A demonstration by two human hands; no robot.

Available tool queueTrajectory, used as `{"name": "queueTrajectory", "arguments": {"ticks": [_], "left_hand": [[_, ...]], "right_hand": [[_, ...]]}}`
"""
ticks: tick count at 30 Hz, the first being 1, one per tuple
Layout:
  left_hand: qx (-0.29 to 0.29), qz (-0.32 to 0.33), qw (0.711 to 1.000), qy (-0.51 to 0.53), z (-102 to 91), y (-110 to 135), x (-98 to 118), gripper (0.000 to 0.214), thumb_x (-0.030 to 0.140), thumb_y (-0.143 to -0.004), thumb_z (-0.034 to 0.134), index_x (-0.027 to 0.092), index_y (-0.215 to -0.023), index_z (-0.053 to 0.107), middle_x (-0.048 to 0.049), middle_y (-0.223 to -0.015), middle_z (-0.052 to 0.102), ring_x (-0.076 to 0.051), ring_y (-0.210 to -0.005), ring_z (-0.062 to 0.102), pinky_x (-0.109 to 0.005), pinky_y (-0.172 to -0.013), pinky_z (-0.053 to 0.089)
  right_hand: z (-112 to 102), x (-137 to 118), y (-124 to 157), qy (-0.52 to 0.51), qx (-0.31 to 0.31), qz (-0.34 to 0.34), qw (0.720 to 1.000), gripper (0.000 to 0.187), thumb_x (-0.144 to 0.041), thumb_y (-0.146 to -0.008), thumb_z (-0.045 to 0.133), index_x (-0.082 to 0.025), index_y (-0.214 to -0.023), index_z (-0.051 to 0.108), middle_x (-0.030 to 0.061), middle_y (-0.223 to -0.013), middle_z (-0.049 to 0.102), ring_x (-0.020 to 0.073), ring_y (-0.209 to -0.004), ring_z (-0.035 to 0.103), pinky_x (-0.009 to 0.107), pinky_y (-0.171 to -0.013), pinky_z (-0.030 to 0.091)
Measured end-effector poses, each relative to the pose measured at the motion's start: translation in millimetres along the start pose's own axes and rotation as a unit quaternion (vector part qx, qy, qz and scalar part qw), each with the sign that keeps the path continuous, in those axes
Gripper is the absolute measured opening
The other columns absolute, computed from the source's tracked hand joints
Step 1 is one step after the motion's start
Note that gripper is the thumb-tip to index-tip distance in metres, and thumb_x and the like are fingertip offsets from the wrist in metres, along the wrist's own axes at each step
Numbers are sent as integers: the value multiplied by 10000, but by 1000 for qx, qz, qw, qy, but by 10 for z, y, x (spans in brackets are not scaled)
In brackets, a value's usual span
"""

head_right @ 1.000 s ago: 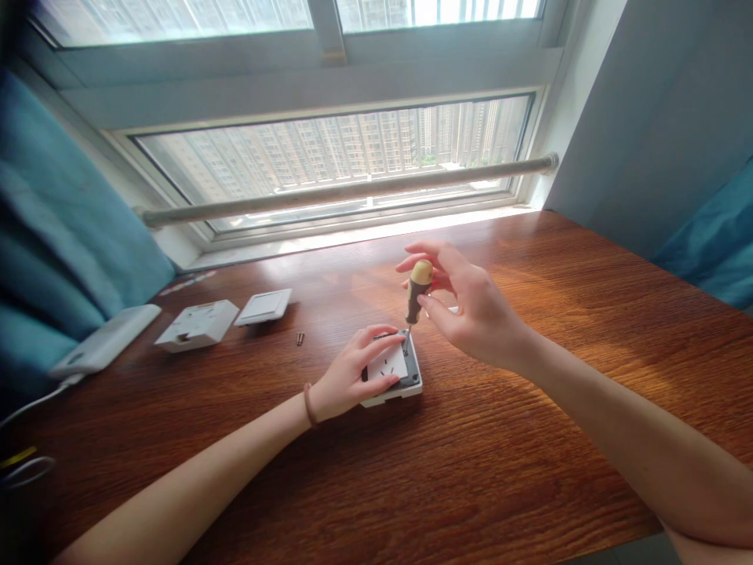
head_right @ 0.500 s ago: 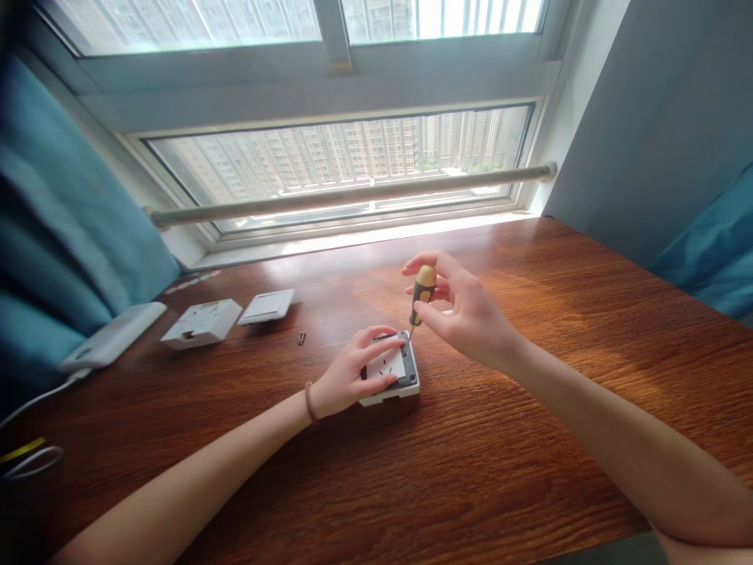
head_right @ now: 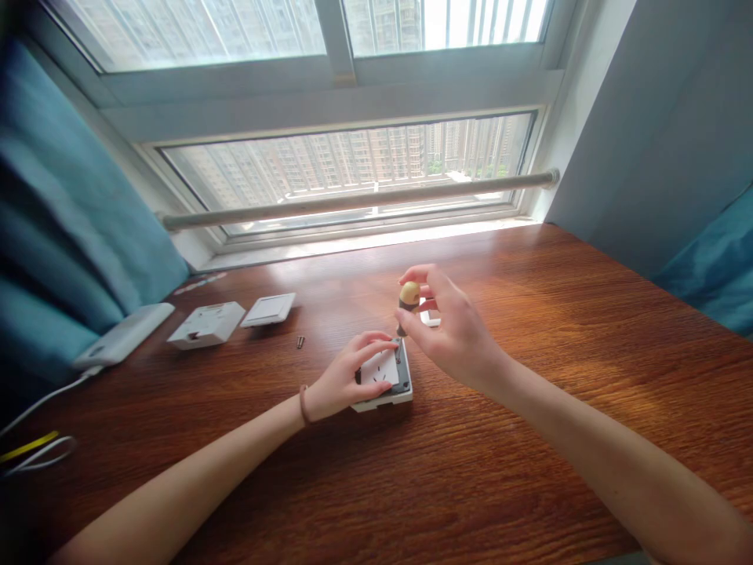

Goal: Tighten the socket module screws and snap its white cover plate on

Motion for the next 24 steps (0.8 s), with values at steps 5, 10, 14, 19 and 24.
{"name": "queueTrajectory", "arguments": {"ticks": [5,10,14,19,24], "left_hand": [[-2,-7,1000,-6,-4,-12,22,549,352,-730,670,259,-1242,493,-81,-1255,476,-250,-1169,437,-412,-1026,354],[-1,0,1000,-7,10,-3,10,551,351,-732,666,249,-1244,491,-82,-1254,475,-249,-1169,440,-406,-1032,348],[0,-1,1000,-11,19,9,-6,558,362,-732,666,253,-1249,488,-79,-1258,468,-247,-1173,432,-406,-1033,349],[-4,0,1000,-7,27,14,-19,566,356,-737,665,249,-1260,478,-81,-1259,460,-241,-1174,428,-397,-1042,341],[-2,0,1000,-5,15,13,-11,556,366,-734,665,247,-1248,490,-79,-1258,464,-244,-1171,429,-390,-1038,344]], "right_hand": [[-70,-7,-23,130,57,-27,989,225,-248,-711,686,-230,-913,589,12,-841,604,154,-703,568,324,-663,492],[-91,-43,-33,-5,-28,-2,1000,294,-132,-789,535,-203,-1074,530,62,-1038,624,192,-950,603,357,-812,498],[-30,0,-15,52,-13,2,999,295,-289,-789,605,-197,-1065,557,50,-876,600,189,-820,604,352,-733,504],[-15,43,-9,159,68,-54,983,264,-316,-760,652,-230,-1009,630,21,-828,529,143,-681,545,338,-685,494],[-20,29,-26,-69,17,-17,997,396,-152,-777,595,-253,-1140,473,33,-1011,587,188,-927,609,366,-816,511]]}}
Point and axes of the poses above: each hand's wrist, its own y-axis away from the middle knuckle, its own z-axis out of the palm, x = y × z, the point moved 2 cm from there along -y, towards the middle knuckle
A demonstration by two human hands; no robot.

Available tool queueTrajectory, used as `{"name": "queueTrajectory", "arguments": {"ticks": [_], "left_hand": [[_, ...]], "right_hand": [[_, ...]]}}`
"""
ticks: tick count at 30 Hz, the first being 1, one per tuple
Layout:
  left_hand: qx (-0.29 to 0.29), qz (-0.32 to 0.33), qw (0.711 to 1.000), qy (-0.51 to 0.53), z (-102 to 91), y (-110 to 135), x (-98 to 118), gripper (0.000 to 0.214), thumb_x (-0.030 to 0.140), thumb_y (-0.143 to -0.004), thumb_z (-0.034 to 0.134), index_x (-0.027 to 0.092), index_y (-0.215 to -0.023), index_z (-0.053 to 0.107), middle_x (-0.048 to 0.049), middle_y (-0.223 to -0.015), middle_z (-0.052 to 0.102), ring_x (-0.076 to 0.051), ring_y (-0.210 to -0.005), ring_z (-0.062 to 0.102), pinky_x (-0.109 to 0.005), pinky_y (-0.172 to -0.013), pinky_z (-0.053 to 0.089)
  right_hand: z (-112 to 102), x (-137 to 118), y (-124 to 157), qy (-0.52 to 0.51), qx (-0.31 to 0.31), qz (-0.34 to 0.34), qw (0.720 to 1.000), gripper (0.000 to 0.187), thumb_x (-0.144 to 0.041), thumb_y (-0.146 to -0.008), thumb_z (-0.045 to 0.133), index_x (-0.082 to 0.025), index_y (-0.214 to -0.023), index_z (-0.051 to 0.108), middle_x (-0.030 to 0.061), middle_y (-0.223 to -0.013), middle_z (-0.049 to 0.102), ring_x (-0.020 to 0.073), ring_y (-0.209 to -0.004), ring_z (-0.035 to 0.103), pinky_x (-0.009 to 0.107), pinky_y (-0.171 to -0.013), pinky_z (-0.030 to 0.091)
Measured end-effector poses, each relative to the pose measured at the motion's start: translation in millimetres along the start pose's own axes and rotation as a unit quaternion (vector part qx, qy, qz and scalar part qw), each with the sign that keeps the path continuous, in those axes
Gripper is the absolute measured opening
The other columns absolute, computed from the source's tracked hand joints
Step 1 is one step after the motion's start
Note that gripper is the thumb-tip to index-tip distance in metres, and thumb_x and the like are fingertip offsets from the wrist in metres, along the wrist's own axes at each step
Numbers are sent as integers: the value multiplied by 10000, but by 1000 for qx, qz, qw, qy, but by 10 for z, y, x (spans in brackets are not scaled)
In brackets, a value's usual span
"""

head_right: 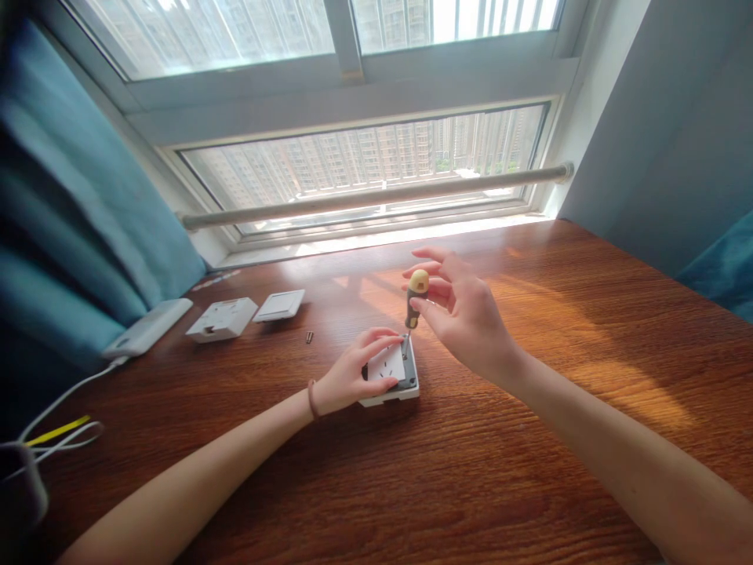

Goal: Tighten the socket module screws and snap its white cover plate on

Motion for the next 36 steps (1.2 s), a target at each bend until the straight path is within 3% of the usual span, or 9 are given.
{"name": "queueTrajectory", "arguments": {"ticks": [4,8,12,16,20,23,25,30,36], "left_hand": [[-3,-2,1000,-3,2,0,1,561,366,-735,664,248,-1254,486,-79,-1265,459,-246,-1174,426,-386,-1037,345],[-2,1,1000,-5,12,5,-7,562,371,-744,654,253,-1264,477,-77,-1268,455,-244,-1181,419,-384,-1042,339],[-2,4,1000,-7,17,9,-15,562,379,-745,651,253,-1264,476,-78,-1272,453,-246,-1181,418,-387,-1039,341],[-1,6,1000,-4,17,9,-14,552,377,-751,647,248,-1260,478,-79,-1269,458,-242,-1178,423,-384,-1041,340],[1,5,1000,-6,12,10,-7,551,382,-750,647,247,-1257,479,-78,-1270,458,-242,-1179,422,-384,-1042,339],[-2,2,1000,-9,12,14,-5,553,386,-750,646,244,-1257,480,-80,-1271,456,-242,-1182,419,-385,-1043,338],[-3,0,1000,-8,14,16,-5,552,384,-752,645,248,-1260,478,-79,-1273,454,-240,-1185,417,-388,-1046,336],[-2,-3,1000,-2,10,13,-1,560,384,-752,645,264,-1269,465,-73,-1281,449,-240,-1192,413,-397,-1049,336],[-6,-1,1000,-6,1,14,7,541,393,-760,633,254,-1259,475,-73,-1282,453,-238,-1186,419,-382,-1045,337]], "right_hand": [[26,-22,3,-97,-42,27,994,224,-157,-799,544,-230,-1002,481,62,-1129,544,208,-1017,590,348,-803,513],[29,31,15,62,3,46,997,268,-286,-746,646,-223,-974,520,37,-966,566,176,-823,594,317,-707,501],[9,74,15,165,67,40,983,486,-303,-660,728,-238,-1096,525,12,-877,515,142,-682,547,326,-685,494],[16,107,1,-45,15,76,996,624,-172,-660,709,-287,-1189,398,12,-961,510,168,-783,617,342,-724,523],[46,120,1,-185,-57,87,977,344,-112,-734,604,-243,-1011,448,27,-972,580,194,-949,608,358,-792,504],[64,135,4,-157,-44,76,984,218,-118,-757,567,-214,-932,482,43,-1003,598,189,-998,578,356,-833,482],[69,145,1,-88,-26,77,993,166,-186,-766,592,-205,-906,505,34,-943,595,176,-889,596,336,-765,502],[-15,120,-41,115,26,74,990,277,-327,-679,713,-202,-878,567,-3,-739,564,155,-668,576,320,-637,504],[-106,14,-108,-79,-84,95,989,289,-170,-742,625,-214,-997,496,69,-1040,628,214,-966,622,363,-782,532]]}}
Point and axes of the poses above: each hand's wrist, its own y-axis away from the middle knuckle, its own z-axis out of the palm, x = y × z, the point moved 2 cm from there along -y, towards the middle knuckle
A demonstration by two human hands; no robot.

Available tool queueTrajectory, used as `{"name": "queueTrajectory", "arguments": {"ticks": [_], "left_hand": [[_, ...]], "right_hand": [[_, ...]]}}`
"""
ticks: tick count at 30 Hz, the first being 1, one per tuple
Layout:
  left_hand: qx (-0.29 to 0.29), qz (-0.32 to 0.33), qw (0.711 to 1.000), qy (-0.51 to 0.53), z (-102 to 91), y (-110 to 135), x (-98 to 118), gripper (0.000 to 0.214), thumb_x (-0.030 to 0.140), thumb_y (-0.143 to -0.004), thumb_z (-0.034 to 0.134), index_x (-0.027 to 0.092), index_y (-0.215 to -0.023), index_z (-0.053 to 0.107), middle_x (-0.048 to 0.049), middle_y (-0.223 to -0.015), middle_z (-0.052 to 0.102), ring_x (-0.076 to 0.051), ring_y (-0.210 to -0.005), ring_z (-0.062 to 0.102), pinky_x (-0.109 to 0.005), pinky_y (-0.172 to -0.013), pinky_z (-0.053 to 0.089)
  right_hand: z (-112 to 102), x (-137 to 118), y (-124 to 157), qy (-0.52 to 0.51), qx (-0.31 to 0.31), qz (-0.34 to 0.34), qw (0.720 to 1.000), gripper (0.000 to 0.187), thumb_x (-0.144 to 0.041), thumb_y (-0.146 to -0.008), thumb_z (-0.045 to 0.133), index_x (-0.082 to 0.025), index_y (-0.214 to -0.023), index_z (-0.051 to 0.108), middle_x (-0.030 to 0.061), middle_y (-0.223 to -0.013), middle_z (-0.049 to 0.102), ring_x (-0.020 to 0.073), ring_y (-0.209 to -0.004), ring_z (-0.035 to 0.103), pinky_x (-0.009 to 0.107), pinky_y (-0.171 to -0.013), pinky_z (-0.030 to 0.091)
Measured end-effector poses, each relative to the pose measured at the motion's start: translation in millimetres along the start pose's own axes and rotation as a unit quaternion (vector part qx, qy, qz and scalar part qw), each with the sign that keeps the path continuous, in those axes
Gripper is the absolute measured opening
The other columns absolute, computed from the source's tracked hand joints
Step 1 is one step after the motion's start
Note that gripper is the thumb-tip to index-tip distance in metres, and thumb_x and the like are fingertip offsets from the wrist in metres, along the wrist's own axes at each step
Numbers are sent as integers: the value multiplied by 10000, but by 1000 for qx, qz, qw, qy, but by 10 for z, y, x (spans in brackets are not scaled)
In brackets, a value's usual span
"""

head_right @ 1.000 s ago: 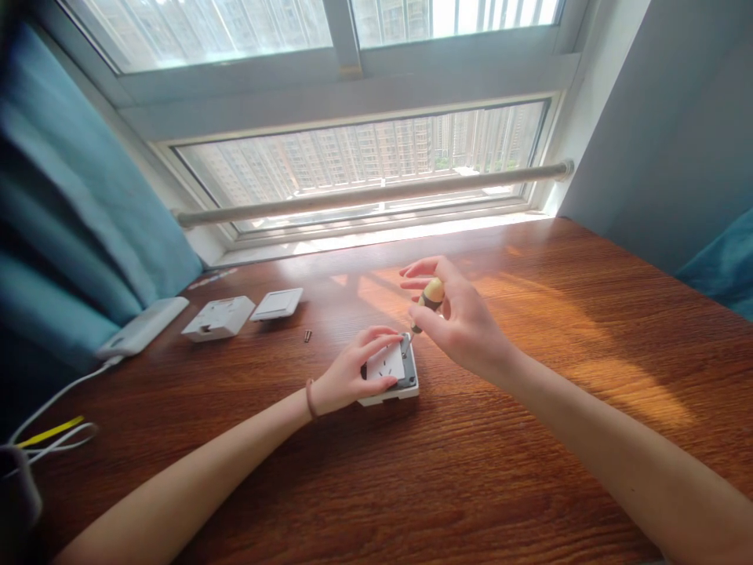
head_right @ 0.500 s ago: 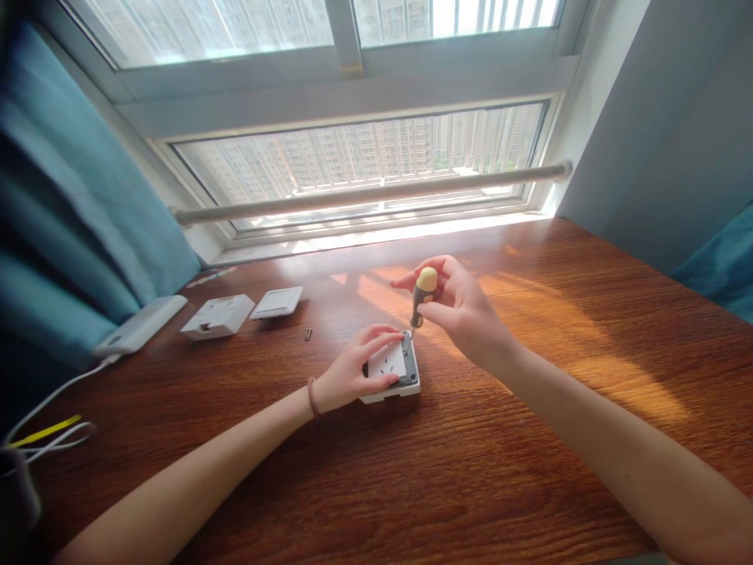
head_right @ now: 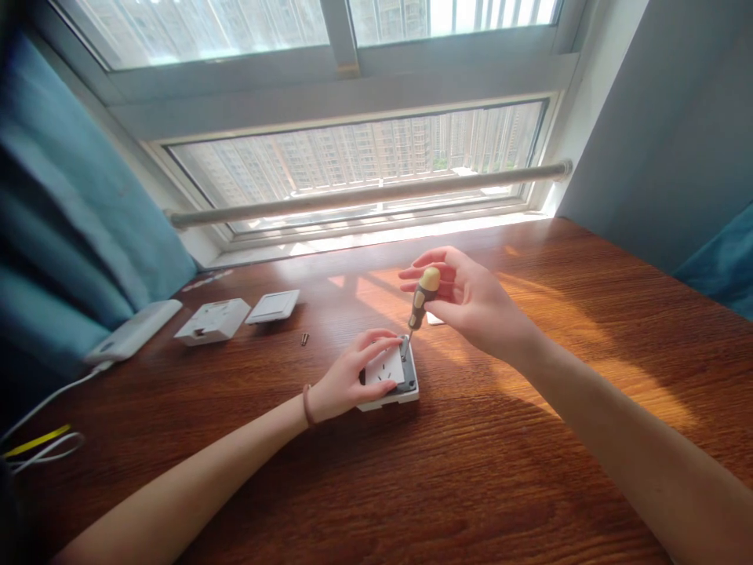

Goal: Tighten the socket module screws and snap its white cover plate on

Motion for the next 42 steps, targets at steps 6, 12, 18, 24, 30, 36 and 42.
{"name": "queueTrajectory", "arguments": {"ticks": [6,12,18,24,30,36,42], "left_hand": [[3,0,1000,-3,-1,1,-1,543,402,-757,635,246,-1255,484,-76,-1276,456,-237,-1177,423,-375,-1040,342],[4,-1,1000,1,-1,3,2,541,399,-759,634,259,-1258,479,-77,-1279,460,-250,-1182,421,-398,-1039,339],[5,-1,1000,2,-1,3,9,544,393,-760,636,268,-1265,475,-77,-1280,459,-252,-1185,420,-405,-1040,340],[9,1,1000,-1,18,9,-1,544,396,-763,631,263,-1266,474,-68,-1277,458,-241,-1180,418,-386,-1041,342],[22,0,1000,-8,39,15,-14,559,391,-750,641,255,-1266,472,-70,-1266,462,-238,-1168,424,-380,-1031,352],[17,-1,1000,-2,20,14,3,544,404,-760,629,261,-1263,477,-76,-1269,469,-249,-1169,431,-397,-1032,350],[7,12,1000,0,10,7,-26,544,396,-761,630,267,-1266,474,-76,-1269,465,-249,-1172,429,-402,-1037,340]], "right_hand": [[24,-3,-3,148,28,-42,988,249,-230,-748,621,-217,-992,570,46,-979,604,202,-909,597,374,-785,515],[7,-18,25,157,72,-45,984,296,-223,-716,659,-241,-1007,610,31,-936,625,203,-849,610,388,-773,520],[39,-31,44,-9,-37,1,999,429,-71,-667,575,-250,-1053,520,54,-1202,532,237,-1112,527,382,-856,496],[269,144,77,-51,-5,23,998,235,-30,-607,478,-199,-766,514,18,-861,592,173,-884,569,334,-775,466],[425,248,127,-148,-28,50,987,213,6,-509,410,-192,-575,452,-42,-561,447,122,-645,495,287,-676,399],[153,94,63,-140,62,-3,988,177,-43,-509,461,-206,-578,444,-44,-553,379,113,-548,377,276,-580,354],[107,343,-28,204,-100,164,960,122,-269,-628,633,-150,-654,640,-27,-537,464,108,-528,400,254,-506,292]]}}
Point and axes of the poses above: each hand's wrist, its own y-axis away from the middle knuckle, its own z-axis out of the palm, x = y × z, the point moved 2 cm from there along -y, towards the middle knuckle
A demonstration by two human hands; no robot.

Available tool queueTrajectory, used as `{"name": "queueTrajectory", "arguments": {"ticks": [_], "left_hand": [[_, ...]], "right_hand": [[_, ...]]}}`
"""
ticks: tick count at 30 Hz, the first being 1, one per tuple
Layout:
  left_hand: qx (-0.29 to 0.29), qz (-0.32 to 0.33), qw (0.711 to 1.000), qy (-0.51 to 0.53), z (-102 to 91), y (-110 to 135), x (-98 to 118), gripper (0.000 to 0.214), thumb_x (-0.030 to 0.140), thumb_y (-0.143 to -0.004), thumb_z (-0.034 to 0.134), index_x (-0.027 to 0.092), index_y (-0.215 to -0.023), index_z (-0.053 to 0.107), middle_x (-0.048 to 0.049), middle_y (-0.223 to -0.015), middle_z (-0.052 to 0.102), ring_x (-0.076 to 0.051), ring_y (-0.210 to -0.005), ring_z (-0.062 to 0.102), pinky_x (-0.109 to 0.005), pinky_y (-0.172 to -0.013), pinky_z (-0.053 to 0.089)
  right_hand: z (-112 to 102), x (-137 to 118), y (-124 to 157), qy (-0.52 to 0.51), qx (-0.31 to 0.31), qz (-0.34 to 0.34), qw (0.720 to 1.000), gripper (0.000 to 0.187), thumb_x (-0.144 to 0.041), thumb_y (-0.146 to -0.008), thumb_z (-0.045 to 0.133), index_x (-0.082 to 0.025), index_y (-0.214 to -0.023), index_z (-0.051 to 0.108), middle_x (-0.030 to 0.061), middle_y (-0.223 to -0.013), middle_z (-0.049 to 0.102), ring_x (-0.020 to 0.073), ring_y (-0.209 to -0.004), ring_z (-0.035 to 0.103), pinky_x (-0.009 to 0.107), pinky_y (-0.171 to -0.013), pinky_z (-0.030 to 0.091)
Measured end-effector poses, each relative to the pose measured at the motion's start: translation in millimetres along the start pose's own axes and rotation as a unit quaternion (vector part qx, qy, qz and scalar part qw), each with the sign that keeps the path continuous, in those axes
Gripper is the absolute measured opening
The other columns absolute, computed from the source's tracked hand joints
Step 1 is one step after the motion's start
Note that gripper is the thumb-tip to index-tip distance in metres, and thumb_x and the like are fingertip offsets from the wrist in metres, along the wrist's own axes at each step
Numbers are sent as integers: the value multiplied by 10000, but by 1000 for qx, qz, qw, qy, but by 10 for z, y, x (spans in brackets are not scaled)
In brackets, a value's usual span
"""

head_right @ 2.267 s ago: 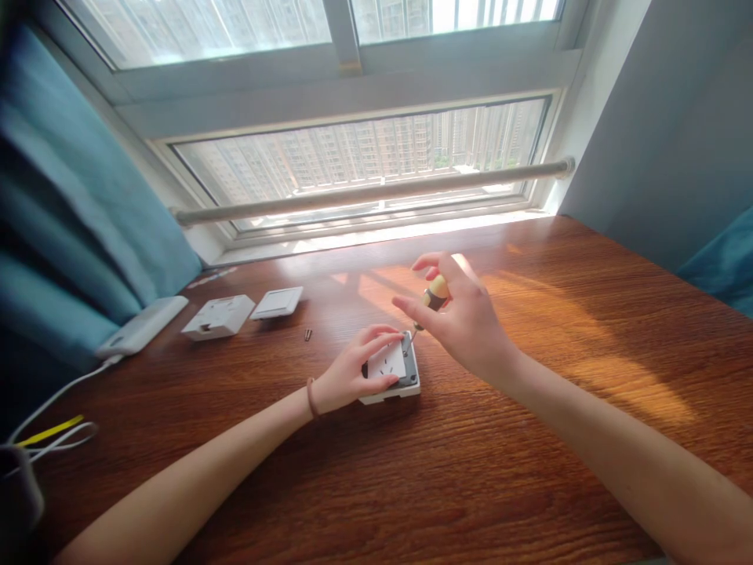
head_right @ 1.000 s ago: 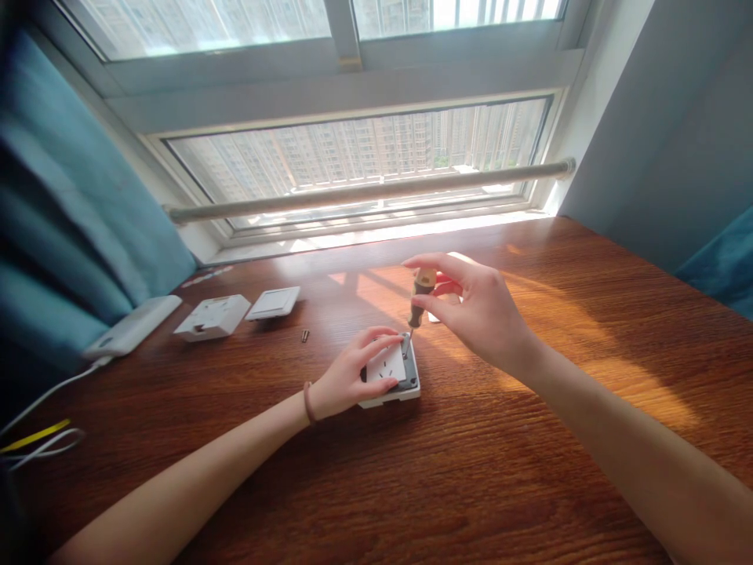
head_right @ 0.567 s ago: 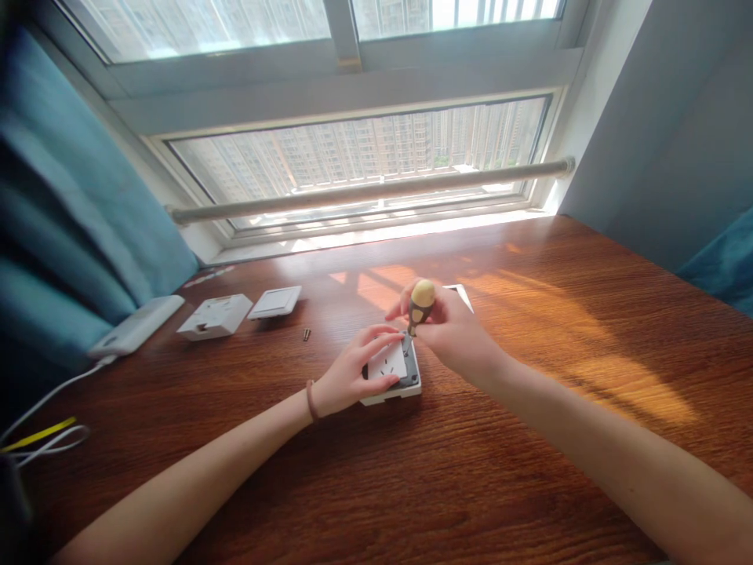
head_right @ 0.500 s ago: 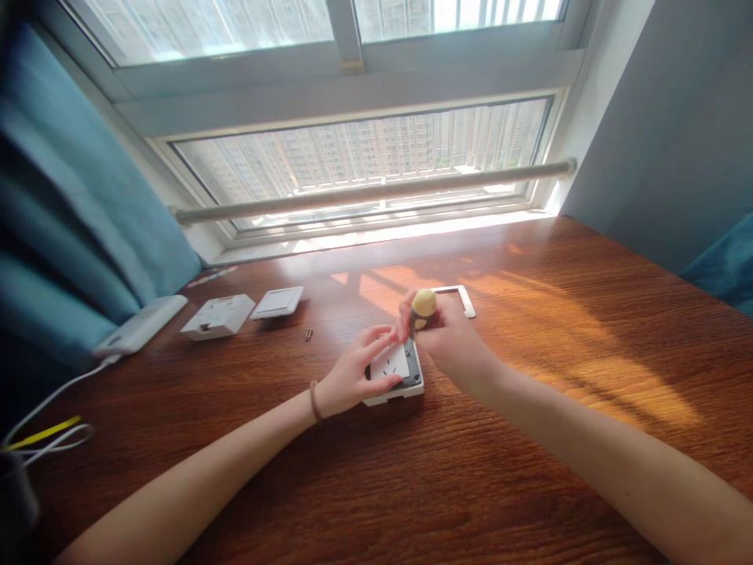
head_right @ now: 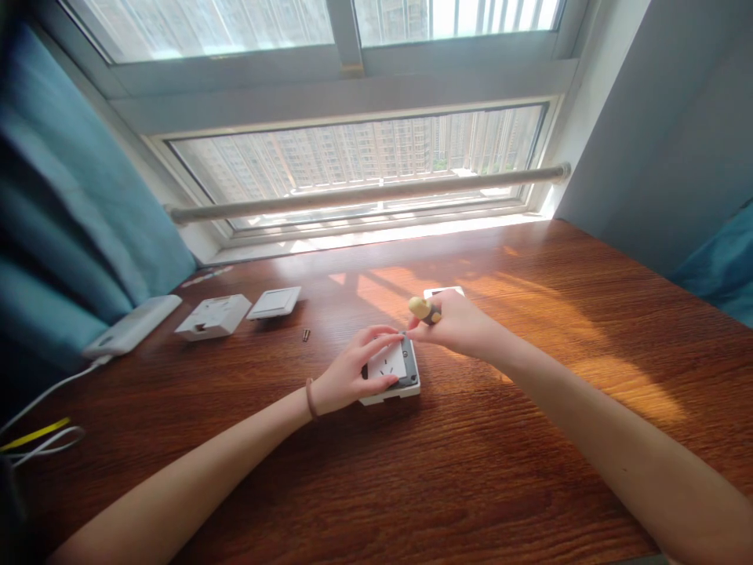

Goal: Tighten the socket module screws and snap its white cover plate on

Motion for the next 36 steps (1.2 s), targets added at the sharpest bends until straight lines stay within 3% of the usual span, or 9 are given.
{"name": "queueTrajectory", "arguments": {"ticks": [5,11,14,17,27,36], "left_hand": [[-10,14,1000,1,-19,-8,-15,534,383,-753,639,269,-1253,487,-80,-1254,471,-254,-1171,431,-409,-1032,345],[-11,14,1000,0,-21,-1,-21,520,386,-758,633,258,-1242,494,-82,-1261,466,-250,-1179,427,-399,-1036,343],[-7,8,1000,2,-18,3,-23,523,380,-750,641,270,-1240,494,-74,-1266,464,-258,-1176,428,-405,-1029,348],[-8,9,1000,1,-15,2,-25,524,378,-746,643,270,-1237,496,-73,-1257,468,-262,-1173,428,-405,-1026,347],[-7,18,1000,-5,-20,-1,-25,516,390,-758,632,245,-1232,490,-75,-1266,458,-240,-1177,427,-375,-1033,348],[-19,19,1000,-3,-30,1,-1,530,371,-757,636,251,-1249,480,-75,-1271,455,-239,-1190,416,-377,-1047,336]], "right_hand": [[239,240,-189,70,-51,41,995,153,-240,-653,590,-121,-660,686,-16,-528,520,113,-539,438,240,-504,301],[258,245,-160,67,-80,31,994,158,-185,-652,563,-133,-716,699,4,-595,595,132,-583,495,239,-544,345],[275,207,-103,107,-80,10,991,112,-204,-660,553,-152,-589,623,-13,-531,528,115,-521,442,238,-501,301],[314,201,-86,142,-56,-10,988,182,-230,-660,560,-172,-502,491,-33,-493,438,98,-490,375,239,-479,249],[383,354,-199,81,-70,6,994,153,-211,-661,534,-159,-529,476,-42,-508,433,84,-508,379,213,-487,291],[302,422,-219,23,-166,28,985,96,-210,-650,543,-152,-575,553,-35,-462,471,91,-418,426,223,-427,311]]}}
Point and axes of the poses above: each hand's wrist, its own y-axis away from the middle knuckle, its own z-axis out of the palm, x = y × z, the point moved 2 cm from there along -y, towards the middle knuckle
